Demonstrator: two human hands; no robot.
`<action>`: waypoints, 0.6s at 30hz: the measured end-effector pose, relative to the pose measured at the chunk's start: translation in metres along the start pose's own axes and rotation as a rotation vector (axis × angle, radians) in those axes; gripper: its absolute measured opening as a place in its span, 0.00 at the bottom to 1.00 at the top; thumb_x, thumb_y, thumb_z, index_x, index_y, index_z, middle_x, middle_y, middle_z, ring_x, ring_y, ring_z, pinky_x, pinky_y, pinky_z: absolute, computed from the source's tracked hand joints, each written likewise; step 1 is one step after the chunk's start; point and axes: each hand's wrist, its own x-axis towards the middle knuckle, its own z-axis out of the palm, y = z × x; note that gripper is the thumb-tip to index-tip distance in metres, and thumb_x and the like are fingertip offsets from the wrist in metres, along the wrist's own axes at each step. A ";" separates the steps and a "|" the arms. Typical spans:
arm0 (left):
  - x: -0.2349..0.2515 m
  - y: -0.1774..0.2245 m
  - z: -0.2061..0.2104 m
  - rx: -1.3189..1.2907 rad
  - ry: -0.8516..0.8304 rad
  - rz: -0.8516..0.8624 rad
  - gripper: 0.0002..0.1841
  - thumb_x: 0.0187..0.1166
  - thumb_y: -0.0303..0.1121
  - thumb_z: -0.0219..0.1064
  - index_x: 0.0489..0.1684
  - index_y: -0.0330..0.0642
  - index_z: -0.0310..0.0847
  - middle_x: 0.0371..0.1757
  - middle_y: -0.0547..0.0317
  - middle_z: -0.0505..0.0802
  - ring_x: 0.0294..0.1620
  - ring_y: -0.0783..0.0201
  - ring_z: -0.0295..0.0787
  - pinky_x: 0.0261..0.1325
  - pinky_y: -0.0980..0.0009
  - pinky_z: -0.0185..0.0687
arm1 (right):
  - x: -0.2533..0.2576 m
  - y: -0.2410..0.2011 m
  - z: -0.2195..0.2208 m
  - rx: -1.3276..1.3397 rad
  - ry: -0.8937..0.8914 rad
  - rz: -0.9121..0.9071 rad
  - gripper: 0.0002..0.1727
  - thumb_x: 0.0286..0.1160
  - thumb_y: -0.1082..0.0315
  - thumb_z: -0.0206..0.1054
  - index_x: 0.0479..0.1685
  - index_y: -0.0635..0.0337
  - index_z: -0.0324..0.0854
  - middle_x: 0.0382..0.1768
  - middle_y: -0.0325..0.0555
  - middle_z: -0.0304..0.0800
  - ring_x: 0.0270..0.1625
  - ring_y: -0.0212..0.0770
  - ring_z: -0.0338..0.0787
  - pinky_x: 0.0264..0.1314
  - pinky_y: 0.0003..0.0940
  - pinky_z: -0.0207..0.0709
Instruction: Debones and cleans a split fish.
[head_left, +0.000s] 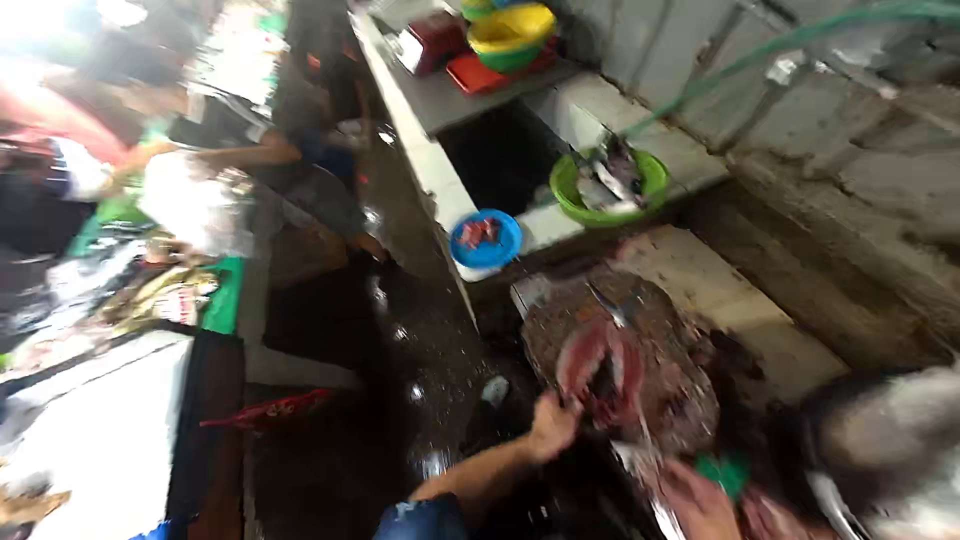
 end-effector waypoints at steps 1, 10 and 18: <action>-0.002 0.002 -0.007 -0.030 -0.020 0.026 0.17 0.86 0.37 0.64 0.61 0.33 0.84 0.51 0.47 0.94 0.52 0.58 0.93 0.63 0.55 0.89 | 0.000 -0.003 0.003 0.205 -0.014 0.045 0.13 0.75 0.63 0.70 0.47 0.62 0.91 0.30 0.43 0.92 0.27 0.36 0.87 0.32 0.35 0.85; -0.003 -0.020 -0.008 -0.131 -0.190 -0.068 0.18 0.90 0.32 0.58 0.74 0.40 0.77 0.61 0.45 0.91 0.57 0.53 0.91 0.61 0.50 0.88 | 0.023 -0.025 0.002 0.264 -0.336 0.336 0.12 0.80 0.65 0.66 0.46 0.61 0.93 0.33 0.40 0.93 0.24 0.28 0.78 0.28 0.27 0.73; 0.001 -0.026 -0.006 -0.168 -0.157 0.011 0.15 0.88 0.28 0.59 0.68 0.39 0.80 0.55 0.47 0.92 0.50 0.56 0.91 0.55 0.52 0.89 | 0.039 -0.031 0.011 0.398 -0.322 0.429 0.16 0.85 0.65 0.60 0.39 0.62 0.92 0.26 0.39 0.88 0.20 0.27 0.74 0.22 0.22 0.66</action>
